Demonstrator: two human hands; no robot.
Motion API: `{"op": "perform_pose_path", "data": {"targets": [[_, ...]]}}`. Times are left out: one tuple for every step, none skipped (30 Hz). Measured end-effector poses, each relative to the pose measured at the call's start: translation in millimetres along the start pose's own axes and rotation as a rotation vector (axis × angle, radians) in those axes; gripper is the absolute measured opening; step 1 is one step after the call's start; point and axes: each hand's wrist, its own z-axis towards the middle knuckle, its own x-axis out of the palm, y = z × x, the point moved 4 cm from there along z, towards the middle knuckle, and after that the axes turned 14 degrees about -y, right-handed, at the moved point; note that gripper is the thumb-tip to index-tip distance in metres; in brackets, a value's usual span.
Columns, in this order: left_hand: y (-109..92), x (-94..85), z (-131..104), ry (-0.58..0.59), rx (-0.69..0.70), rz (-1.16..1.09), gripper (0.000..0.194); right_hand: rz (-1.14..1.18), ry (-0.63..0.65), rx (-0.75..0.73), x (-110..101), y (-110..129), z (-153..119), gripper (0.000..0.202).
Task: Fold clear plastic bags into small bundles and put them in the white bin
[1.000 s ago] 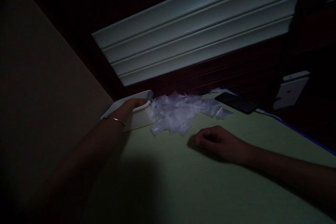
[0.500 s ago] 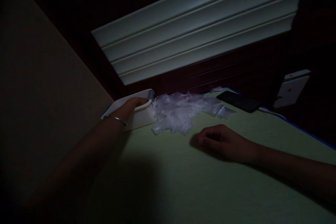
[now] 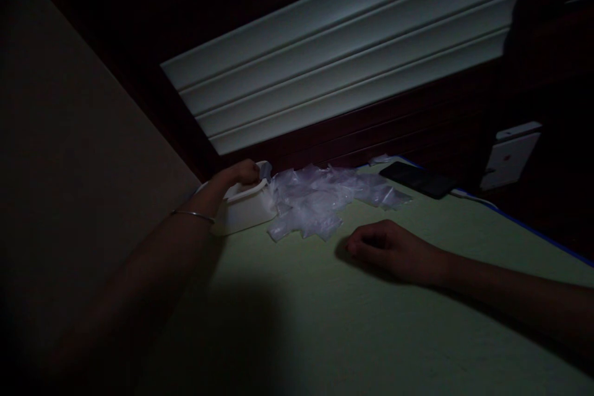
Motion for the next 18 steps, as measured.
{"op": "perform_pose_path", "data": {"targets": [[-1, -13.8, 2, -0.104, -0.003, 0.024, 0.019, -0.002, -0.001, -0.006, 0, 1, 0, 0.037], [-3, -28.0, 2, -0.213, -0.001, 0.042, 0.022, -0.004, -0.001, -0.011, 0, 2, 0, 0.038], [-7, -41.6, 2, -0.320, -0.001, 0.055, 0.027, -0.008, -0.002, -0.019, 0, 3, 1, 0.039], [-11, -53.8, 1, -0.422, 0.001, 0.060, 0.033, -0.012, -0.002, -0.027, 0, 4, 0, 0.039], [-17, -63.5, 0, -0.506, 0.008, 0.058, 0.038, -0.014, -0.002, -0.035, 0, 5, 0, 0.040], [-26, -70.9, -2, -0.586, 0.031, 0.046, 0.042, -0.015, -0.002, -0.041, 0, 5, 0, 0.040], [-37, -76.7, -5, -0.686, 0.095, 0.005, 0.043, -0.013, 0.000, -0.042, 0, 6, 0, 0.040], [-51, -78.1, -7, -0.725, 0.193, -0.044, 0.042, -0.009, 0.004, -0.036, 0, 6, -1, 0.040], [-67, -75.4, -9, -0.709, 0.283, -0.082, 0.041, -0.003, 0.010, -0.029, 1, 6, -1, 0.040], [-82, -70.0, -11, -0.676, 0.366, -0.107, 0.039, 0.001, 0.016, -0.021, 1, 5, -1, 0.040], [-99, -61.8, -12, -0.616, 0.458, -0.120, 0.037, 0.002, 0.018, -0.014, 1, 5, -1, 0.040], [-114, -51.8, -14, -0.546, 0.531, -0.117, 0.036, 0.004, 0.019, -0.010, 2, 5, -2, 0.040], [-128, -39.9, -16, -0.460, 0.598, -0.098, 0.034, 0.007, 0.020, -0.007, 2, 4, -2, 0.040], [-140, -26.6, -18, -0.359, 0.654, -0.062, 0.036, 0.015, 0.019, -0.004, 2, 4, -1, 0.041], [-150, -13.2, -20, -0.264, 0.684, -0.020, 0.040, 0.026, 0.019, 0.003, 2, 3, -1, 0.041], [-156, 0.4, -21, -0.158, 0.660, 0.043, 0.044, 0.039, 0.017, 0.010, 2, 3, -1, 0.041], [-160, 12.6, -22, -0.067, 0.618, 0.108, 0.045, 0.049, 0.018, 0.012, 2, 3, -1, 0.041], [-162, 20.9, -23, -0.039, 0.597, 0.128, 0.042, 0.055, 0.018, 0.012, 2, 2, -1, 0.041]]}}
